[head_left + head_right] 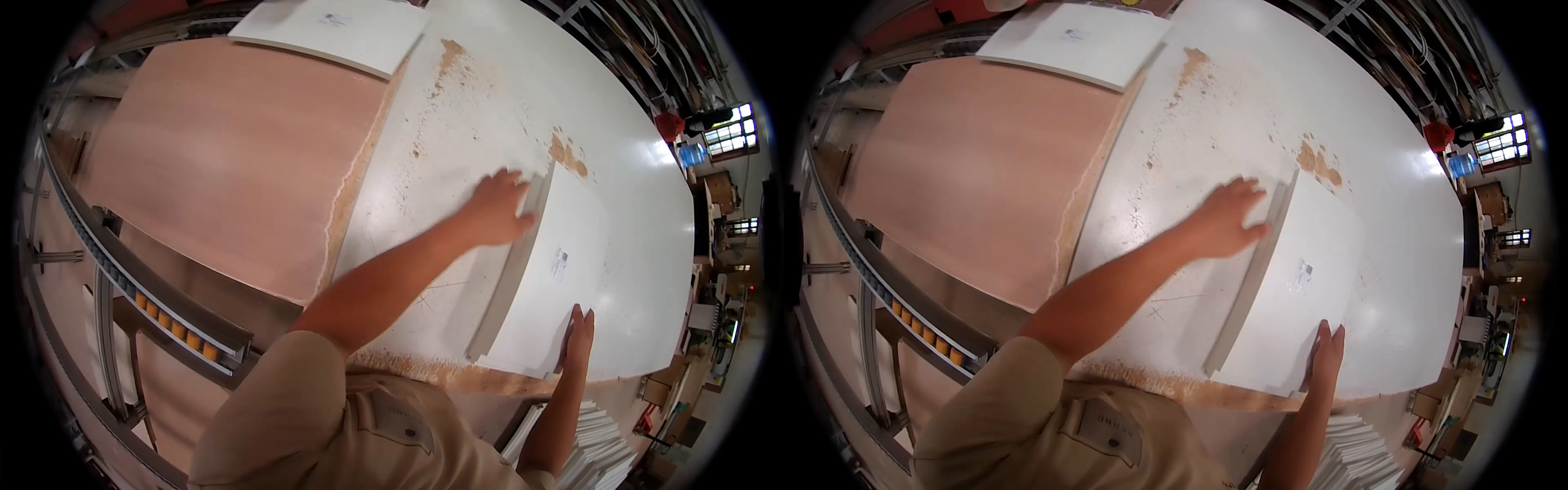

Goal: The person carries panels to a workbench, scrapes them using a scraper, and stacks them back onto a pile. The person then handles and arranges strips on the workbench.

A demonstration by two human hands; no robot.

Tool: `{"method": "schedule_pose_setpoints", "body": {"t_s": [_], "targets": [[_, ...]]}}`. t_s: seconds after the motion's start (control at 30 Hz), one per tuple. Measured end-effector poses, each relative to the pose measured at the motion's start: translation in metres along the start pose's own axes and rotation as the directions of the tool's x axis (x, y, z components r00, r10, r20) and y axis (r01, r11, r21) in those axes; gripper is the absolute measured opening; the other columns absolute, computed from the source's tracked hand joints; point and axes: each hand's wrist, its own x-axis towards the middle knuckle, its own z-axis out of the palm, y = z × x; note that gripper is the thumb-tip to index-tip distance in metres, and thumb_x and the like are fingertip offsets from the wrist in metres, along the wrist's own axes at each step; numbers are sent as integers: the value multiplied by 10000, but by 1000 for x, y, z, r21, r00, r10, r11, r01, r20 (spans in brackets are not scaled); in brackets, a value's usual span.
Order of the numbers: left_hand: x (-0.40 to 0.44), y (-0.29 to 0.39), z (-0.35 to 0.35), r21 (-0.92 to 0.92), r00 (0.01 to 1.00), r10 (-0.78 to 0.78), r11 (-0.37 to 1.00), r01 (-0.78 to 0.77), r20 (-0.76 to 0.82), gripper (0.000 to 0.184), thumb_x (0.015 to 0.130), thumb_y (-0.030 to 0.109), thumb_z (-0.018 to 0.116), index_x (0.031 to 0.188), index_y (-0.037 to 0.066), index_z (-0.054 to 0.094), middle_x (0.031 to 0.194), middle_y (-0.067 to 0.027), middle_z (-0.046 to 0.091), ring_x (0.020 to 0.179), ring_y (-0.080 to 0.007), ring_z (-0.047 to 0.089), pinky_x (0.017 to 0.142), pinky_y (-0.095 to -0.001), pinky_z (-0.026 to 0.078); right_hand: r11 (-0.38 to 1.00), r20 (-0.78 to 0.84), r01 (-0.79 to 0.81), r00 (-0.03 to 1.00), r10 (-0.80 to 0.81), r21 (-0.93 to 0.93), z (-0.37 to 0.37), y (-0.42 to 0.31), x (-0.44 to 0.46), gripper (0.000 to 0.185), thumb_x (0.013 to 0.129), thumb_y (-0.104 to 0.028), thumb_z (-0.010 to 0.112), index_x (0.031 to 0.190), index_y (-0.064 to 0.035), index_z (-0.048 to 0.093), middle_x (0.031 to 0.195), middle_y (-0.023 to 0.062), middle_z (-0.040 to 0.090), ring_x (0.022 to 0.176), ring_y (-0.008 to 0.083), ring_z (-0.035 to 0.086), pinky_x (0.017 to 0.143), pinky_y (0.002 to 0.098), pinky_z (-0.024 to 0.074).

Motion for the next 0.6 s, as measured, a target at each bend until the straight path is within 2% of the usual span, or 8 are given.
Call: {"method": "schedule_pose_setpoints", "body": {"t_s": [0.03, 0.1, 0.17, 0.2, 0.3, 0.4, 0.43, 0.6], "targets": [[6, -19, -25, 35, 967, 80, 997, -74, -241, 510, 902, 349, 665, 1257, -7, 578, 1392, -235, 497, 1346, -389, 411, 1125, -459, 325, 999, -57, 33, 998, -31, 21, 2, 4, 1, 696, 981, -292, 563, 1491, 78, 267, 1476, 196, 420, 1344, 270, 414, 1116, 345, 316], [20, -50, -102, 164, 836, 62, 986, 34, -546, 398, 833, 209, 739, 1150, 1, 617, 1245, -208, 595, 1212, -373, 515, 1033, -452, 405, 999, -62, 35, 997, -37, -19, 1, 6, 5, 702, 981, -297, 567, 1480, 96, 270, 1491, 209, 400, 1361, 279, 398, 1123, 346, 307], [33, -100, -159, 538, 740, 119, 763, 359, -662, 551, 907, 377, 598, 1318, 19, 515, 1388, -196, 498, 1362, -371, 387, 1126, -527, 290, 995, -51, 45, 997, -50, -92, -2, 3, 3, 718, 978, -316, 569, 1467, 120, 275, 1525, 239, 350, 1398, 299, 360, 1133, 348, 292], [32, -115, -180, 578, 769, 30, 678, 454, -639, 629, 935, 434, 535, 1417, 39, 447, 1513, -193, 385, 1458, -356, 258, 1180, -554, 184, 995, -52, 48, 997, -52, -83, -1, 2, 2, 718, 978, -316, 569, 1467, 120, 275, 1525, 239, 350, 1398, 299, 360, 1133, 348, 292], [19, -143, -198, 647, 848, -112, 597, 475, -518, 677, 978, 490, 417, 1497, 60, 350, 1582, -174, 271, 1485, -344, 188, 1196, -539, 137, 994, -130, -7, 992, -8, -113, -1, -3, 6, 692, 959, -267, 602, 1463, 100, 304, 1526, 237, 342, 1409, 317, 343, 1141, 369, 289], [17, -140, -186, 674, 879, -230, 570, 469, -417, 688, 996, 509, 358, 1514, 59, 318, 1598, -157, 245, 1490, -338, 175, 1202, -522, 128, 675, -88, 421, 808, -582, -606, 10, -24, 9, 562, 879, -89, 653, 1386, 28, 442, 1501, 236, 353, 1405, 359, 339, 1152, 440, 283], [13, -142, -177, 669, 867, -166, 574, 472, -469, 683, 995, 502, 380, 1504, 49, 331, 1592, -164, 255, 1485, -337, 190, 1196, -515, 152, 568, -18, 562, 701, -713, -601, 23, -43, 10, 527, 874, -61, 640, 1363, 20, 462, 1488, 223, 380, 1391, 359, 356, 1147, 437, 291], [5, -142, -155, 703, 875, -23, 586, 403, -483, 631, 999, 435, 442, 1474, 27, 372, 1567, -169, 308, 1458, -345, 259, 1168, -485, 258, 787, 432, 616, 718, -546, -28, 158, -173, 14, 416, 904, -160, 641, 1291, -20, 571, 1289, 148, 603, 1229, 255, 542, 1027, 364, 428]]}}
